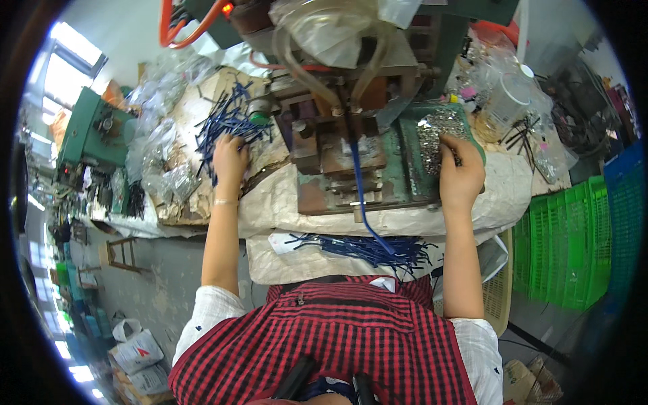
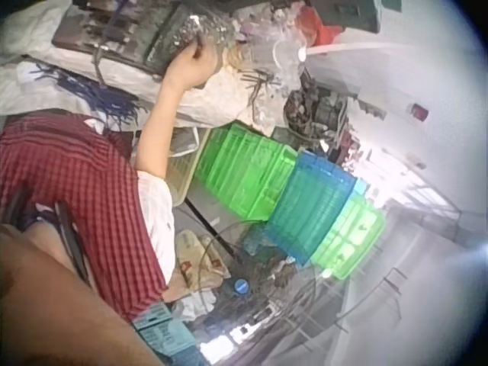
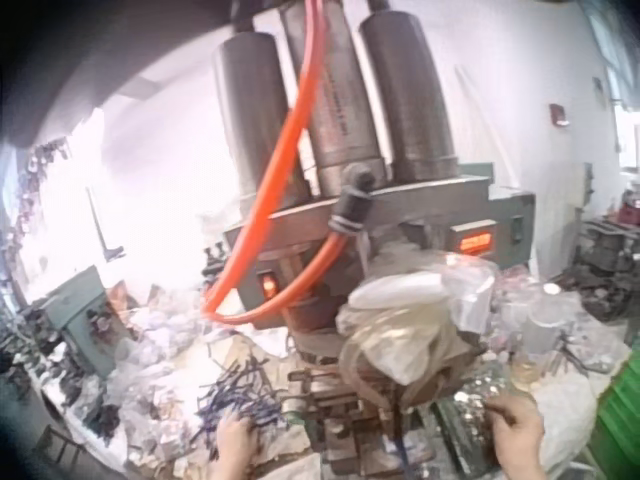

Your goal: The person repeatedly picks blue plastic cable ties and small metal components, inserts them into a manual crimping machine, and operates the lever to crimp the parts. Finished assemblies are placed into a green tray on the right side of the workbench.

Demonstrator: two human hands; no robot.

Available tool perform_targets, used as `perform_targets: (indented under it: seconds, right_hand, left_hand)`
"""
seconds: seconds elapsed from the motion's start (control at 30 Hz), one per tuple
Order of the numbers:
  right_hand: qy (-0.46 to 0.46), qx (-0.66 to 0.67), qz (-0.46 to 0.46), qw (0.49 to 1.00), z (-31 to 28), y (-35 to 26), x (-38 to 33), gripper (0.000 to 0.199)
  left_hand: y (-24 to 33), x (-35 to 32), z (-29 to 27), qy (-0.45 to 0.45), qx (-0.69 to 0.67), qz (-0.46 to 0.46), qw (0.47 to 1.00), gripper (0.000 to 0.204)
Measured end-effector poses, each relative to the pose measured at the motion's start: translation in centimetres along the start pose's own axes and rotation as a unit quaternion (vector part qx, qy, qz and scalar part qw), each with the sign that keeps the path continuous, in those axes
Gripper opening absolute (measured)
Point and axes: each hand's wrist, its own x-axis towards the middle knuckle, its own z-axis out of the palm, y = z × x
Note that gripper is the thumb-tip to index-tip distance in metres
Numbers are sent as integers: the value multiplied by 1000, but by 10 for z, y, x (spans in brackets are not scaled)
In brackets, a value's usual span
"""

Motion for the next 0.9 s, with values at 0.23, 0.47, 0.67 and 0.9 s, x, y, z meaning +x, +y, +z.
perform_targets:
  seconds: [0.23,0.47,0.67,0.9]
  right_hand:
    - [-100,155,0,983,-10,-78,-10,18]
    - [-93,291,13,952,47,-115,-16,33]
    - [-133,443,128,877,47,-130,-18,46]
    - [-170,341,10,925,13,-155,-26,53]
  left_hand:
    - [44,7,-41,88,-283,-158,942,12]
    - [80,-8,-38,-17,-560,-213,801,17]
    - [145,8,-128,153,-543,-166,809,11]
    - [199,-7,-171,201,-403,271,850,15]
